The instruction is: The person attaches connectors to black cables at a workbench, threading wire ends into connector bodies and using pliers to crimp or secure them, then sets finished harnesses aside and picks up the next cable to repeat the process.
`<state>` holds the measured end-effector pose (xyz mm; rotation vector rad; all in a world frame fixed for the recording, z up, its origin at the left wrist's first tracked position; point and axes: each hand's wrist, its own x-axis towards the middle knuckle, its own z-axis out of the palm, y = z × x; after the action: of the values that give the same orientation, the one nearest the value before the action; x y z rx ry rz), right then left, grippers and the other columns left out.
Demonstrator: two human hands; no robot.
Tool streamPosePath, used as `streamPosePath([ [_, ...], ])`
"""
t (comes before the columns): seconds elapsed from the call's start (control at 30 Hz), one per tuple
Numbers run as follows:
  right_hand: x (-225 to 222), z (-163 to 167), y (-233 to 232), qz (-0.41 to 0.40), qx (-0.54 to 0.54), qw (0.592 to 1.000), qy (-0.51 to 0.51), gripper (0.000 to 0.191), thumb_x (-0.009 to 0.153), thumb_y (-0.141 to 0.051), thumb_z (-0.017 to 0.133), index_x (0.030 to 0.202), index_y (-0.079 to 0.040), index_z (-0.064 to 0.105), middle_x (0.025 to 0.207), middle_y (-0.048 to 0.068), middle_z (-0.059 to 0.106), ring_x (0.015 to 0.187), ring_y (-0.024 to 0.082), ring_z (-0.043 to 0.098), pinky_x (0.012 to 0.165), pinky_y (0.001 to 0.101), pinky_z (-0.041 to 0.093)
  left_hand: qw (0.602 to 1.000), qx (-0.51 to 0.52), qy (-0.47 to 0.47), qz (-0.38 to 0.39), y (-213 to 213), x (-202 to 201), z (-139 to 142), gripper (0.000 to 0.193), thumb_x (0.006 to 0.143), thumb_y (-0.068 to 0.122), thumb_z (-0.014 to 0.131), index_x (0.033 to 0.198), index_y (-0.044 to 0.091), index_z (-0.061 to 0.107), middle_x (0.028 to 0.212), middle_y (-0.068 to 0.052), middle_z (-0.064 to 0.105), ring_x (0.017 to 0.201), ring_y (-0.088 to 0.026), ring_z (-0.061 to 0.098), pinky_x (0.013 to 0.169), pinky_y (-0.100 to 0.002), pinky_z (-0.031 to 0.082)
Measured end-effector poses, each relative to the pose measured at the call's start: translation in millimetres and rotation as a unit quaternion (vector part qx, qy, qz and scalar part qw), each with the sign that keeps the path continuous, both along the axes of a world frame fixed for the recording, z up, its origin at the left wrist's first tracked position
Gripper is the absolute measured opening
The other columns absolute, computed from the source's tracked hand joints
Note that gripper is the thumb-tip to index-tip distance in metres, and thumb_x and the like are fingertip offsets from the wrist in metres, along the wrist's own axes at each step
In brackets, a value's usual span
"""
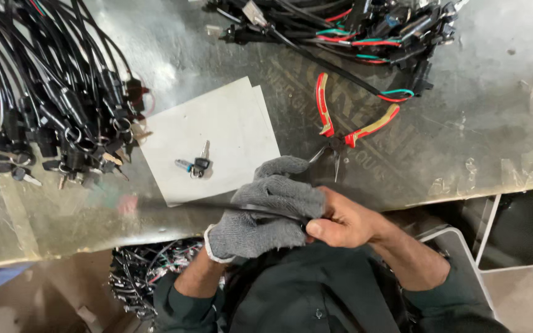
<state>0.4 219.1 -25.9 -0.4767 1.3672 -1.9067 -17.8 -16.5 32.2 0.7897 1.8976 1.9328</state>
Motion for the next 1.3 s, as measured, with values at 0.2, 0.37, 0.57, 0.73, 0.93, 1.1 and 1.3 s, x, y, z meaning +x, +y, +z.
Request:
streamPosePath([
  [0.2, 34.4, -55.6, -3.4, -0.078, -0.087, 0.987, -0.108, 0.038, 0.108, -0.03, 0.061, 0.124, 0.005, 0.057, 0.106, 0.004, 0.061, 0.094, 0.009, 0.055, 0.085, 0.028, 0.05, 0.993, 0.043, -0.064, 0.089, 21.4, 9.8, -16.1, 0.012, 0.099, 0.012, 0.067, 0.109, 0.006, 0.071, 0.118, -0.009, 0.073, 0.129, -0.027, 0.059, 0.124, -0.042, 0.039],
  [0.37, 44.8, -67.7, -25.3, -0.279, 0.066, 0.957, -0.05, 0.05, 0.105, -0.034, 0.058, 0.139, 0.001, 0.049, 0.106, 0.003, 0.057, 0.09, 0.008, 0.052, 0.081, 0.0267, 0.047, 0.983, 0.035, -0.123, 0.132, 29.0, 5.7, -18.8, 0.028, 0.104, 0.016, 0.06, 0.128, 0.002, 0.067, 0.136, -0.011, 0.065, 0.142, -0.03, 0.054, 0.122, -0.043, 0.041],
  [0.57, -12.4, 24.7, -27.7, -0.198, 0.23, 0.874, 0.379, 0.087, 0.094, -0.062, 0.064, 0.148, -0.002, 0.03, 0.133, 0.018, 0.045, 0.129, 0.031, 0.044, 0.117, 0.0507, 0.032, 0.965, 0.051, -0.195, 0.168, 20.9, 5.4, -12.0, 0.043, 0.108, 0.019, 0.05, 0.146, 0.0, 0.051, 0.134, -0.009, 0.063, 0.124, -0.021, 0.059, 0.11, -0.038, 0.047],
  [0.73, -90.5, 73.2, 30.2, 0.008, 0.41, 0.731, 0.545, 0.085, 0.071, -0.063, 0.073, 0.142, -0.019, 0.056, 0.151, 0.012, 0.048, 0.143, 0.039, 0.038, 0.107, 0.0588, 0.031, 0.929, 0.164, -0.252, 0.214, 10.1, 8.5, -18.1, 0.037, 0.109, 0.02, 0.05, 0.141, 0.003, 0.052, 0.109, -0.005, 0.062, 0.088, -0.011, 0.058, 0.076, -0.026, 0.048],
  [0.93, -117.5, 42.6, 67.0, 0.026, 0.401, 0.749, 0.527, 0.067, 0.082, -0.044, 0.069, 0.144, -0.02, 0.058, 0.16, 0.006, 0.048, 0.151, 0.033, 0.039, 0.108, 0.0524, 0.036, 0.976, 0.0, -0.105, 0.192, 7.1, 11.2, -12.3, 0.028, 0.111, 0.017, 0.051, 0.133, 0.001, 0.059, 0.111, -0.001, 0.056, 0.084, -0.006, 0.052, 0.074, -0.022, 0.048],
  [1.1, -107.6, 23.1, 56.5, -0.096, 0.491, 0.606, 0.618, 0.057, 0.083, -0.056, 0.077, 0.118, -0.012, 0.07, 0.124, 0.004, 0.06, 0.119, 0.031, 0.054, 0.1, 0.0499, 0.038, 0.97, 0.088, -0.188, 0.124, 5.9, 4.8, 4.2, 0.032, 0.113, 0.02, 0.052, 0.137, 0.0, 0.059, 0.112, -0.002, 0.059, 0.085, -0.006, 0.05, 0.076, -0.022, 0.045],
  [1.3, -70.1, 13.6, 34.8, -0.226, 0.329, 0.856, 0.327, 0.049, 0.082, -0.043, 0.082, 0.103, -0.001, 0.065, 0.112, 0.013, 0.065, 0.105, 0.027, 0.063, 0.094, 0.0431, 0.048, 0.934, 0.166, -0.301, 0.095, -2.4, 21.6, 9.7, 0.045, 0.11, 0.028, 0.052, 0.145, 0.0, 0.05, 0.122, -0.005, 0.063, 0.096, -0.008, 0.056, 0.079, -0.023, 0.049],
])
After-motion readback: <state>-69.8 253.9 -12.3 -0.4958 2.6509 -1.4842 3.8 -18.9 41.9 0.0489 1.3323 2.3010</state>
